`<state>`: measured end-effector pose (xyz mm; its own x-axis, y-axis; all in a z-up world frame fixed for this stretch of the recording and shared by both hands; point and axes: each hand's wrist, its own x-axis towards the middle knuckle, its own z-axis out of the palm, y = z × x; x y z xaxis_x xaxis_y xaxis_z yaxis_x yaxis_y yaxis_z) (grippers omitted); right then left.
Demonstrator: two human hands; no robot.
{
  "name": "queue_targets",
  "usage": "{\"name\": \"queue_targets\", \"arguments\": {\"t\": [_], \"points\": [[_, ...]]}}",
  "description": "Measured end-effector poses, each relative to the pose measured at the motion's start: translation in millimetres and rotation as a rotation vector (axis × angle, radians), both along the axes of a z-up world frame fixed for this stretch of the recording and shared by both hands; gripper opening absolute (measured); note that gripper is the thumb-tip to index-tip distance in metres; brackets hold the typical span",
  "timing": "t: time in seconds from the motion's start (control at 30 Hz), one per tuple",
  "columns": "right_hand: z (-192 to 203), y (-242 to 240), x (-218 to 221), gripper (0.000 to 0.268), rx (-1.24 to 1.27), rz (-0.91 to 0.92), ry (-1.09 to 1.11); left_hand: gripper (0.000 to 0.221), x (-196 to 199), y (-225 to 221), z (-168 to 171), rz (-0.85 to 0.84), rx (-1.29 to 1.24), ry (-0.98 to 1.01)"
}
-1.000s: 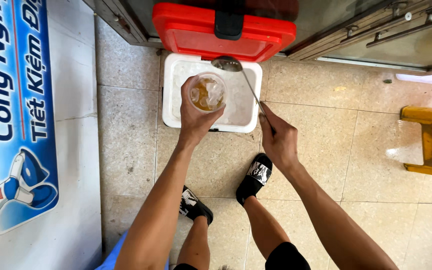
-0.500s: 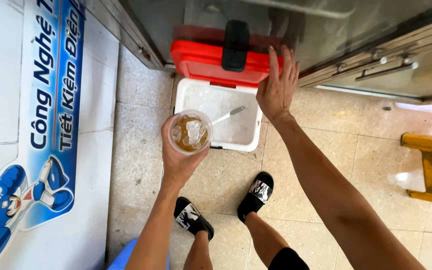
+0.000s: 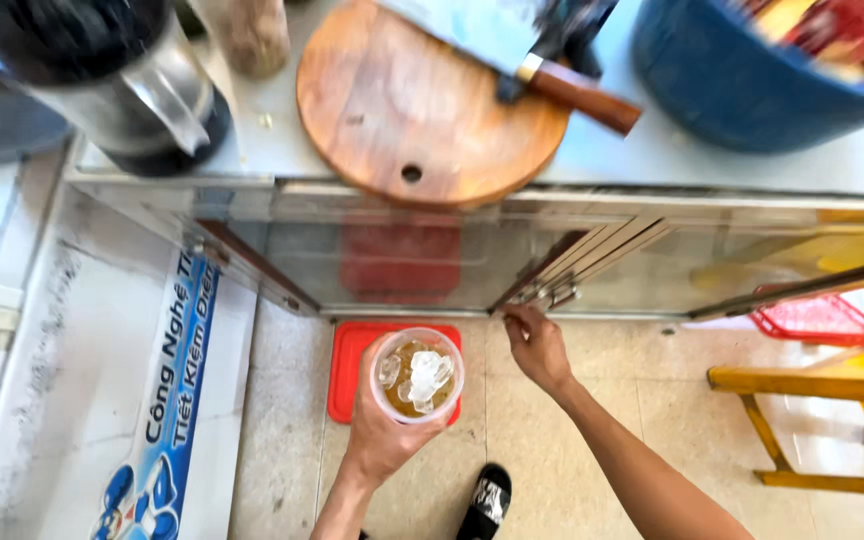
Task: The person adds sliced meat and cucumbers to a styrofoam container, uses scissors to cut pieces of meat, and packs the container into a plastic bag. The person then prepares a pomegranate drink in a plastic cup, squeezing a citrus fruit into it and adding ice using a ladle.
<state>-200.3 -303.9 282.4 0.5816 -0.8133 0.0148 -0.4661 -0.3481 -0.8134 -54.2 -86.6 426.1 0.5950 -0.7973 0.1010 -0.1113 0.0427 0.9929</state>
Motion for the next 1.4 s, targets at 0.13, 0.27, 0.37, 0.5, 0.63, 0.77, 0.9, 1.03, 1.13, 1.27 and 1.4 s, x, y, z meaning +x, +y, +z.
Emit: {"name": "queue_targets", "arguments": {"t": [0.13, 0.27, 0.37, 0.5, 0.63, 0.77, 0.9, 1.03, 1.13, 1.27, 1.4], "points": [[126.3, -24.3, 4.1, 0.028, 0.067, 0.224, -0.090, 0.088, -11.0, -32.9, 82.7, 0.029, -0.075, -0.031], [220.1, -38.5, 18.1, 0.029, 0.091, 0.316, -0.092, 0.085, -14.9, -53.5, 142.4, 0.052, -0.203, 0.002], [264.9, -43.5, 29.1, 0.029, 0.050, 0.307, -0.165, 0.082, -3.2, -70.0, 180.3, 0.079, -0.253, -0.071], [287.5, -84.7, 76.9, 0.028, -0.337, 0.224, -0.264, 0.081, 21.2, -97.4, 211.5, 0.136, -0.312, -0.075], [282.9, -154.0, 166.6, 0.063, -0.528, 0.155, 0.028, 0.077, 49.4, -131.1, 218.7, 0.157, -0.386, -0.160], [279.1, -197.7, 220.4, 0.098, -0.460, 0.213, 0.452, 0.084, 79.1, -164.4, 209.4, 0.210, -0.410, -0.175], [296.0, -201.7, 223.3, 0.088, -0.391, 0.258, 0.618, 0.085, 110.9, -194.2, 193.8, 0.214, -0.398, -0.200], [353.8, -196.4, 195.0, 0.077, -0.061, 0.263, -0.108, 0.085, 130.6, -227.9, 184.4, 0.232, -0.354, -0.236], [389.1, -172.9, 179.1, 0.074, -0.063, 0.484, -0.179, 0.094, 134.4, -251.3, 182.1, 0.223, -0.274, -0.219], [395.0, -131.1, 184.9, 0.071, -0.456, 0.559, 0.095, 0.095, 135.9, -261.3, 166.8, 0.232, -0.201, -0.228], [389.3, -123.0, 189.5, 0.052, -0.684, 0.515, 0.122, 0.083, 139.6, -263.3, 151.6, 0.216, -0.127, -0.201]]}}
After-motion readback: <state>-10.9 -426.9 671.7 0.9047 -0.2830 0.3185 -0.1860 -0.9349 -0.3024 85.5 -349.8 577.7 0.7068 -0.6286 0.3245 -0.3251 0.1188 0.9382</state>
